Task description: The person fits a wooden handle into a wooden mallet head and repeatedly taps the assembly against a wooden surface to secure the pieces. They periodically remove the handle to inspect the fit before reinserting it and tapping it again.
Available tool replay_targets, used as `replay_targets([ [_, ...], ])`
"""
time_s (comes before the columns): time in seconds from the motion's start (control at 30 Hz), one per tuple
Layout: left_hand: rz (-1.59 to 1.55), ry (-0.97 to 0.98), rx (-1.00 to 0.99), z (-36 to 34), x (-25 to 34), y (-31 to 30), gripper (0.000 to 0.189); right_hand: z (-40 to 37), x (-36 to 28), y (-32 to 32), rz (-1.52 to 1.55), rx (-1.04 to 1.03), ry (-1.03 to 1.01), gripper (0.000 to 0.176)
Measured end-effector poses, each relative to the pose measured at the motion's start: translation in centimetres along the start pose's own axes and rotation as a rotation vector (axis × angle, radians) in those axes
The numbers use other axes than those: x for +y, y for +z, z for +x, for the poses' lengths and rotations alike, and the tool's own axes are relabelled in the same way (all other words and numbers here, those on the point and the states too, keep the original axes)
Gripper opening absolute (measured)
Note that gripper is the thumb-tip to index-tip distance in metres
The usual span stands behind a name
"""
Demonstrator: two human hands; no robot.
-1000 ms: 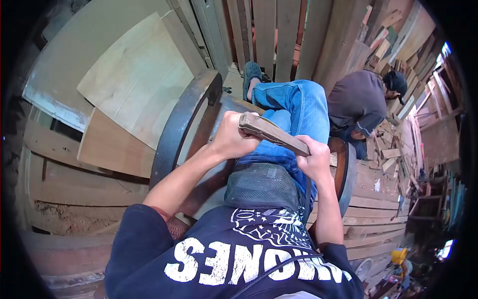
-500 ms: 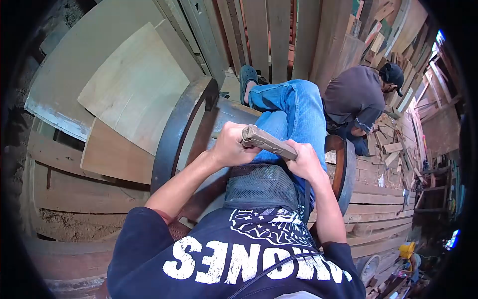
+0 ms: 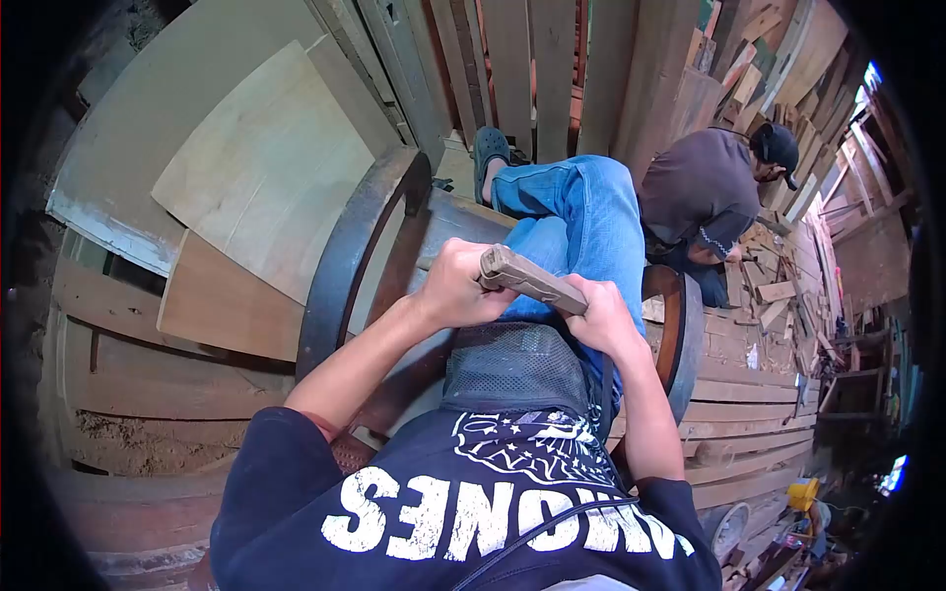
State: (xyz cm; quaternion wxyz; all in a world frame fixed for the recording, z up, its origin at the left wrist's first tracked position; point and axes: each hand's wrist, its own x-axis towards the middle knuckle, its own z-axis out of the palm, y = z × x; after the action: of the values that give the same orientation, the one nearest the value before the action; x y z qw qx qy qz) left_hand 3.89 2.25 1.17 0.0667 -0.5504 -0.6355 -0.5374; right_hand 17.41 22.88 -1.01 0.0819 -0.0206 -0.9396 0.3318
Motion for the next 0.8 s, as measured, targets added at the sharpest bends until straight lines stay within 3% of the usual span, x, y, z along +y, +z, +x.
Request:
replay_targets([
  [0.57,-0.013,0.017,-0.005,0.18,0.19,-0.2,0.018,0.07,-0.29,-0.17,-0.007,-0.023,0.011,0.029],
  [0.8,0.015,-0.062,-0.024,-0.04,0.27,-0.13,0.015,-0.14,0.12,-0.06,0.0,-0.044,0.059,0.031],
])
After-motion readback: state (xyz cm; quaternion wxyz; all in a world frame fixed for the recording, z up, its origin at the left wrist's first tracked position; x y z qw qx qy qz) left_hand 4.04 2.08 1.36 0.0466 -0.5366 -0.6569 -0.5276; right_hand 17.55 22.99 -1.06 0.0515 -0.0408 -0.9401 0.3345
